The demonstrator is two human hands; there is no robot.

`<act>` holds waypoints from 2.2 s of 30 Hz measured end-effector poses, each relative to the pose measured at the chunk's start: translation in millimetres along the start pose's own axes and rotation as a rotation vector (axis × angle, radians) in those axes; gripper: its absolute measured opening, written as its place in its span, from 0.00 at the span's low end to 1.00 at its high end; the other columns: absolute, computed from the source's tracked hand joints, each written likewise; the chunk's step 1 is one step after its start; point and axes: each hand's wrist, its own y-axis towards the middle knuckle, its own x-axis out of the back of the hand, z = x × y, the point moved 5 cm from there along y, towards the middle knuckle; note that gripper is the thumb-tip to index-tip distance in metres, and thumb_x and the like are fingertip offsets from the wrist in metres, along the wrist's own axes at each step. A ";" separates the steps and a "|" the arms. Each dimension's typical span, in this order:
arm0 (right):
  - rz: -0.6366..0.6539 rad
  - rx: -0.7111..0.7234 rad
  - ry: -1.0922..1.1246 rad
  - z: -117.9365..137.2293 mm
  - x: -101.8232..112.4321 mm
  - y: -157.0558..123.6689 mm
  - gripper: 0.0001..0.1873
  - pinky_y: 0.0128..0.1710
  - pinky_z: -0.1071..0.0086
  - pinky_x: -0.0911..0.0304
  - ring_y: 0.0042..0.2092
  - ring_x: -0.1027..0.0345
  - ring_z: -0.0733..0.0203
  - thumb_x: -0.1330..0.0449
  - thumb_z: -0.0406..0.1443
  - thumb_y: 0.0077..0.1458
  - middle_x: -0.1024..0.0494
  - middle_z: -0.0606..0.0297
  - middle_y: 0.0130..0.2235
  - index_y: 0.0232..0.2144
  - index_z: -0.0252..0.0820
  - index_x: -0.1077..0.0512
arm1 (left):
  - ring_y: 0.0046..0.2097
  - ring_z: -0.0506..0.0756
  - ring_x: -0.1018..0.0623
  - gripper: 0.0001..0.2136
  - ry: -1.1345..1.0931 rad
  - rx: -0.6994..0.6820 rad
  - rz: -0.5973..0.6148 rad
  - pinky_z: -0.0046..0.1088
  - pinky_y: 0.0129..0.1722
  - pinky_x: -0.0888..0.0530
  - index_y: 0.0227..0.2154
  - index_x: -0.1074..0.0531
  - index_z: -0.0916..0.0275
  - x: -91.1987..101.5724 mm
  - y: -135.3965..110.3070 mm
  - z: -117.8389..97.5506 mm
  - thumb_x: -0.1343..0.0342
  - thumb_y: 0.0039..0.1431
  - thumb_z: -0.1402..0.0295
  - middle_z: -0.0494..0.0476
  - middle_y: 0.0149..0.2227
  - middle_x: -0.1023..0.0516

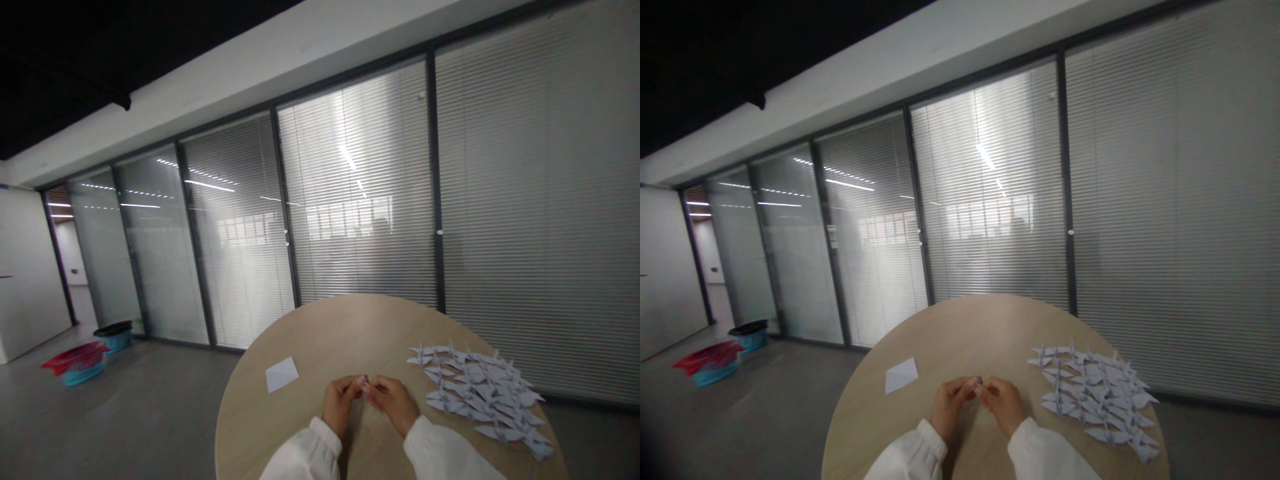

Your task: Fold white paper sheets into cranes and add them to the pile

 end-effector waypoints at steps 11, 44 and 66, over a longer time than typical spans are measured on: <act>-0.061 0.000 -0.194 4.1 4.3 -1.3 0.20 0.21 0.75 0.49 0.20 0.43 0.68 0.47 0.49 0.44 0.33 0.70 0.15 0.15 0.39 0.33 | 0.23 0.49 0.35 0.21 -0.017 0.017 0.025 0.22 0.24 0.38 0.20 0.27 0.68 -1.7 1.2 1.6 0.51 0.48 0.52 0.51 0.17 0.33; -0.116 0.229 -0.112 35.6 13.3 -8.9 0.08 0.28 0.74 0.39 0.31 0.34 0.63 0.46 0.39 0.46 0.30 0.66 0.28 0.24 0.40 0.31 | 0.25 0.50 0.29 0.18 -0.391 0.286 0.052 0.27 0.29 0.31 0.21 0.25 0.69 -5.9 -6.1 7.4 0.40 0.36 0.56 0.56 0.21 0.26; -0.025 -0.055 0.188 4.7 -2.8 -3.4 0.17 0.23 0.73 0.40 0.26 0.34 0.63 0.40 0.47 0.38 0.27 0.66 0.23 0.25 0.39 0.32 | 0.20 0.49 0.35 0.16 -0.087 0.111 -0.097 0.22 0.22 0.39 0.18 0.26 0.68 13.5 3.9 4.6 0.44 0.42 0.57 0.52 0.15 0.31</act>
